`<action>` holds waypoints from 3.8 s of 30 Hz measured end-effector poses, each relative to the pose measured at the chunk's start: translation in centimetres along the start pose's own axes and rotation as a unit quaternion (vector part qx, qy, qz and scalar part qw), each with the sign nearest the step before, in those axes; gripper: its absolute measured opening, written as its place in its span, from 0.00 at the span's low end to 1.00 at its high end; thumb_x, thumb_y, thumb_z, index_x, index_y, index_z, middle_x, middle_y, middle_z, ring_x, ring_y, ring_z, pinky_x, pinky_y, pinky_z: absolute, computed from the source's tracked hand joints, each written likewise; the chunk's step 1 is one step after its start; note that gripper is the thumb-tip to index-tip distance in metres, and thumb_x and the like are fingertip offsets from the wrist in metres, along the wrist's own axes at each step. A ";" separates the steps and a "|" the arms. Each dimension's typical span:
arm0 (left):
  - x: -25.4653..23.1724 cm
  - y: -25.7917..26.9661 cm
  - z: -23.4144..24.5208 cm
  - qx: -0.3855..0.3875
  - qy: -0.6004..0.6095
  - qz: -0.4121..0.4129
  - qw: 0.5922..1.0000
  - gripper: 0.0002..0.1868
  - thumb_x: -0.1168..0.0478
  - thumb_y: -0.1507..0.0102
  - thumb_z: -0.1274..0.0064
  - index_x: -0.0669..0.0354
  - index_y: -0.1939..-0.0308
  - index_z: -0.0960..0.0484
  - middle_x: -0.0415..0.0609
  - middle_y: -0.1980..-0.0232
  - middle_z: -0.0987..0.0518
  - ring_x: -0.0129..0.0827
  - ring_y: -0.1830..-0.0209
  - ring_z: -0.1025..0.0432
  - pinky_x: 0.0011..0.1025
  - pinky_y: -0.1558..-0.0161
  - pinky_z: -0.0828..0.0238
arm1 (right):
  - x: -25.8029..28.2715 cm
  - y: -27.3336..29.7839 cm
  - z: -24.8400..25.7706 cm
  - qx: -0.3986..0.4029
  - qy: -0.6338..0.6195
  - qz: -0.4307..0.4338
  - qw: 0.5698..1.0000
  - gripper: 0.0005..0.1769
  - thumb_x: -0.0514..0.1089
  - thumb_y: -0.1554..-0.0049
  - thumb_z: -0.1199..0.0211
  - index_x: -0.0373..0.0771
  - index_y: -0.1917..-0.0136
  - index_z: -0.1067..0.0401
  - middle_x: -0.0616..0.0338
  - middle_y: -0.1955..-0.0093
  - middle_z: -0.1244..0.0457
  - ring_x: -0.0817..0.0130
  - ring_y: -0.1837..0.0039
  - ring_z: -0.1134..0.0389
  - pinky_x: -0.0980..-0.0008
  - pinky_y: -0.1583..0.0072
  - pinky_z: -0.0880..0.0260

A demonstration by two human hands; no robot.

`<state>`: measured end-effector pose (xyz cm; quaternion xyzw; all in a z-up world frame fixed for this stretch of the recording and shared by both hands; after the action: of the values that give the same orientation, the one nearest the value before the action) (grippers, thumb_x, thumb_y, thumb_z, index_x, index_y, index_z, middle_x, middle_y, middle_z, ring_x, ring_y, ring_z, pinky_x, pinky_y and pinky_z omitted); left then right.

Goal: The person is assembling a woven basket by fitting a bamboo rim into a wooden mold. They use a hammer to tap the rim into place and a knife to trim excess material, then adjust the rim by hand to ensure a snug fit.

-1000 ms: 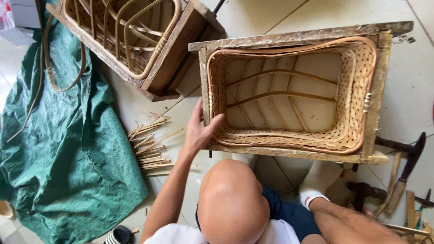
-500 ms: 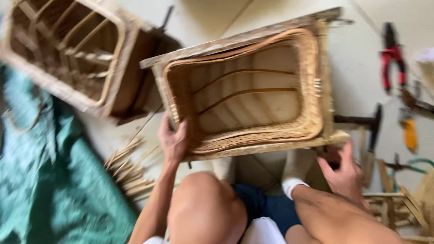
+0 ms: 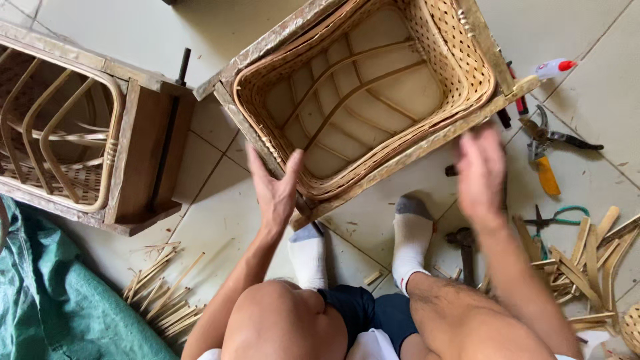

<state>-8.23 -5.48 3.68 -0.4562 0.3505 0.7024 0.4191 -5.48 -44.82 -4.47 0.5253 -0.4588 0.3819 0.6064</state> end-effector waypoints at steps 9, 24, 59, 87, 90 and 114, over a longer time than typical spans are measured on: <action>1.5 -16.7 3.8 0.117 -0.449 -0.059 0.884 0.32 0.35 0.33 0.45 0.65 0.51 0.22 0.58 0.54 0.19 0.49 0.51 0.26 0.49 0.43 0.30 | 5.7 0.2 -7.0 0.062 -0.066 -0.024 0.996 0.27 0.50 0.30 0.46 0.32 0.24 0.43 0.59 0.32 0.40 0.74 0.34 0.43 0.71 0.34 0.44; -0.3 2.5 3.9 0.053 -0.301 0.026 0.952 0.29 0.39 0.39 0.39 0.64 0.53 0.18 0.61 0.62 0.16 0.52 0.62 0.20 0.44 0.56 0.24 | 8.8 -4.5 -10.7 0.115 0.203 0.037 0.972 0.52 0.59 0.41 0.37 0.26 0.21 0.57 0.42 0.30 0.37 0.57 0.30 0.34 0.60 0.28 0.37; 4.3 2.2 0.9 0.091 -0.035 0.029 0.995 0.37 0.71 0.41 0.48 0.62 0.26 0.37 0.57 0.39 0.24 0.43 0.43 0.27 0.36 0.41 0.28 | 0.5 -0.4 -3.6 0.089 -0.089 -0.117 0.985 0.27 0.57 0.30 0.47 0.35 0.29 0.32 0.63 0.30 0.35 0.74 0.29 0.37 0.74 0.28 0.39; -3.0 6.4 -2.4 0.242 -0.293 -0.419 0.825 0.40 0.47 0.42 0.31 0.65 0.34 0.28 0.56 0.38 0.22 0.47 0.37 0.28 0.48 0.33 0.35 | -12.3 3.3 19.4 -0.036 0.465 0.030 0.884 0.22 0.47 0.37 0.25 0.29 0.42 0.30 0.48 0.56 0.32 0.56 0.53 0.29 0.57 0.50 0.30; -2.5 6.1 -3.0 0.307 -0.339 -0.353 0.816 0.28 0.50 0.37 0.34 0.62 0.39 0.23 0.47 0.52 0.18 0.40 0.51 0.23 0.38 0.48 0.30 | -13.8 3.0 20.2 -0.039 0.428 -0.013 0.903 0.21 0.48 0.36 0.26 0.30 0.45 0.29 0.48 0.56 0.32 0.58 0.53 0.29 0.60 0.49 0.29; -2.0 6.1 -4.0 0.321 -0.250 -0.346 0.846 0.33 0.47 0.36 0.39 0.67 0.36 0.27 0.54 0.43 0.19 0.45 0.46 0.25 0.39 0.42 0.30 | 10.1 4.1 9.6 0.020 0.448 0.237 0.862 0.06 0.33 0.24 0.46 0.31 0.35 0.33 0.48 0.49 0.32 0.64 0.50 0.30 0.71 0.46 0.30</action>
<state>-11.86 -12.01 4.89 -0.1972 0.2595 0.4502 0.8313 -7.94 -53.82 6.68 0.1847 -0.2406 0.7173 0.6272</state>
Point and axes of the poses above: each hand's wrist, its own y-axis away from the middle knuckle, its own z-axis out of the back of the hand, x = y × z, the point moved 5 cm from there along -y, towards the middle knuckle
